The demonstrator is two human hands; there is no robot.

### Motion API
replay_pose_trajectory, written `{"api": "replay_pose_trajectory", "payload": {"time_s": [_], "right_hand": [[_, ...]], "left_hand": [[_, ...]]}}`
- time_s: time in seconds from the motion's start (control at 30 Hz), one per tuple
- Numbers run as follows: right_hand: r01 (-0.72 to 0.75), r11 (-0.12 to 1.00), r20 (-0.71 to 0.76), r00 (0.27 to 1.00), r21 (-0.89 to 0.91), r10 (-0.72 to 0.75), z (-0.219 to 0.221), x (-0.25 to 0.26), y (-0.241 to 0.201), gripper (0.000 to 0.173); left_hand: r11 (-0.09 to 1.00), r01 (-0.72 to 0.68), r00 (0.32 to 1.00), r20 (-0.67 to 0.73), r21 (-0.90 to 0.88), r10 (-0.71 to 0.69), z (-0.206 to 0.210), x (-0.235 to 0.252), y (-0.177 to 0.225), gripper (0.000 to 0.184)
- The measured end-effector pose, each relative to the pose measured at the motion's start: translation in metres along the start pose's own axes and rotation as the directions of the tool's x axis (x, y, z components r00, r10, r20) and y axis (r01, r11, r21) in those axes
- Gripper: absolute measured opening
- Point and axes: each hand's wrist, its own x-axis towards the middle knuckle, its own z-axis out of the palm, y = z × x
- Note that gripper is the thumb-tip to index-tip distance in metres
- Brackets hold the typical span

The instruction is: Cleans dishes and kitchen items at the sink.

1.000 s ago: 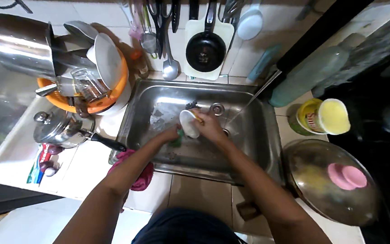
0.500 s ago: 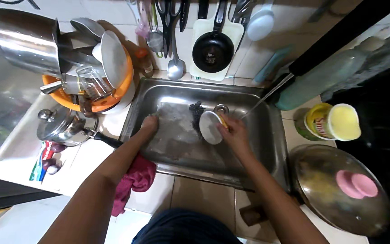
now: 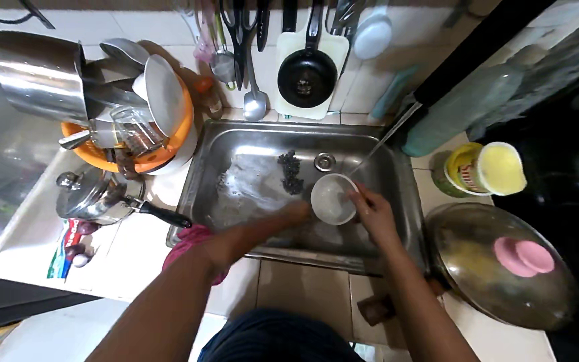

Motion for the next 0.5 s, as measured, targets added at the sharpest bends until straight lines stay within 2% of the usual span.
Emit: {"api": "replay_pose_trajectory", "payload": {"time_s": [0.07,0.13,0.2,0.27,0.37,0.43,0.5], "right_hand": [[-0.023,1.0,-0.019,1.0,0.017,0.023,-0.015,-0.01,0.001,0.044],[-0.036,0.999,-0.037,0.999,0.022,0.036,-0.029,-0.02,0.007,0.044],[-0.039,0.998,-0.069,0.997,0.038,0.042,-0.038,-0.027,0.016,0.042],[-0.043,0.997,-0.097,0.994,0.069,0.05,-0.043,-0.034,0.022,0.041],[-0.039,0.994,-0.117,0.992,0.099,0.05,-0.044,-0.044,0.02,0.04],[-0.055,0.988,-0.122,0.99,0.147,0.073,-0.042,-0.047,0.019,0.039],[-0.063,0.975,-0.133,0.987,0.215,0.093,-0.039,-0.048,0.019,0.039]], "left_hand": [[0.994,0.067,0.998,-0.025,0.09,-0.065,-0.021,-0.009,-0.036,0.027],[0.962,0.238,0.969,-0.102,0.136,-0.225,-0.039,-0.043,-0.079,0.026],[0.875,0.441,0.897,-0.142,0.201,-0.419,-0.044,-0.078,-0.125,0.028],[0.803,0.543,0.835,-0.056,0.245,-0.547,-0.036,-0.102,-0.156,0.033],[0.831,0.518,0.8,0.228,0.203,-0.555,-0.023,-0.098,-0.128,0.04],[0.873,0.475,0.825,0.287,0.113,-0.486,-0.01,-0.076,-0.098,0.038],[0.926,0.376,0.882,0.296,0.031,-0.367,0.004,-0.044,-0.062,0.037]]}}
